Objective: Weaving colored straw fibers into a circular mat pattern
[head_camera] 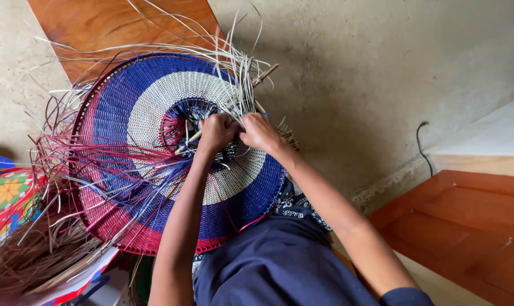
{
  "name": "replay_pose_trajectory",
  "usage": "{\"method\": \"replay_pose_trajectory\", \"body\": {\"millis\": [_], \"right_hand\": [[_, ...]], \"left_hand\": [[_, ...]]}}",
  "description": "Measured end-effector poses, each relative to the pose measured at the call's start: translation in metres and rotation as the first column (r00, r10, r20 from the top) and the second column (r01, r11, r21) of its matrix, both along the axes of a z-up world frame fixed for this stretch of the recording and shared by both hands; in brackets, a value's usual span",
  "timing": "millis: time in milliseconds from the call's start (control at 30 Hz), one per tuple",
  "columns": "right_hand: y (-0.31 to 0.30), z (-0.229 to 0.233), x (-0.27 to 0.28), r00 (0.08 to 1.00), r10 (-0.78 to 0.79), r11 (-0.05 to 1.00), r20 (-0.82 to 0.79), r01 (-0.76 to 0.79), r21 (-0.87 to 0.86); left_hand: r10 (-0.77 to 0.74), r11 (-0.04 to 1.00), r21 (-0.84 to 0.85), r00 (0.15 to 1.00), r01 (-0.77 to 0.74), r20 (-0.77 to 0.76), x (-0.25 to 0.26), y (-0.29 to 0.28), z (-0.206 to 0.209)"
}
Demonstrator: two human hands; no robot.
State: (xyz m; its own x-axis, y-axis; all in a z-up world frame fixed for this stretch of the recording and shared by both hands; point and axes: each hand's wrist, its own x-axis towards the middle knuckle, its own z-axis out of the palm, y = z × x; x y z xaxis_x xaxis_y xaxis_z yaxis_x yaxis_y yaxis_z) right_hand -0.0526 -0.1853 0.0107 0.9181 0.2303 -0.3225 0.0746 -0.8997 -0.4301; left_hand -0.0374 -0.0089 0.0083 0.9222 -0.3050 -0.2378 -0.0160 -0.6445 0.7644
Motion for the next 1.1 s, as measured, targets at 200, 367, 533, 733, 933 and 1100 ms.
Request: {"method": "replay_pose_trajectory", "body": {"millis": [200, 367, 533, 733, 933, 1100], "right_hand": [[0.010, 0.033, 0.007, 0.993, -0.003, 1.000, -0.120, 0.005, 0.015], [0.008, 0.059, 0.018, 0.981, 0.013, 0.984, -0.192, -0.046, -0.169], [-0.005, 0.054, 0.021, 0.951, 0.034, 0.961, -0.306, -0.116, -0.252], [-0.021, 0.041, 0.028, 0.966, -0.176, 0.960, -0.189, 0.211, 0.185], [-0.001, 0.017, 0.051, 0.951, -0.278, 0.846, -0.135, 0.309, 0.434], [0.019, 0.100, 0.056, 0.969, -0.241, 0.544, -0.060, 0.186, 0.818]], "left_hand": [[0.000, 1.000, 0.027, 1.000, 0.000, -0.015, 0.009, 0.001, -0.003], [0.004, 0.999, 0.037, 1.000, -0.003, -0.030, 0.008, 0.000, 0.003], [0.006, 0.998, 0.067, 1.000, -0.004, -0.026, 0.010, 0.000, -0.007], [-0.008, 1.000, 0.012, 1.000, 0.008, -0.022, 0.010, 0.002, -0.007], [-0.035, 0.998, 0.044, 0.998, 0.037, -0.053, 0.012, 0.002, 0.000], [0.005, 0.998, 0.060, 0.999, -0.003, -0.048, 0.013, -0.002, -0.003]]}}
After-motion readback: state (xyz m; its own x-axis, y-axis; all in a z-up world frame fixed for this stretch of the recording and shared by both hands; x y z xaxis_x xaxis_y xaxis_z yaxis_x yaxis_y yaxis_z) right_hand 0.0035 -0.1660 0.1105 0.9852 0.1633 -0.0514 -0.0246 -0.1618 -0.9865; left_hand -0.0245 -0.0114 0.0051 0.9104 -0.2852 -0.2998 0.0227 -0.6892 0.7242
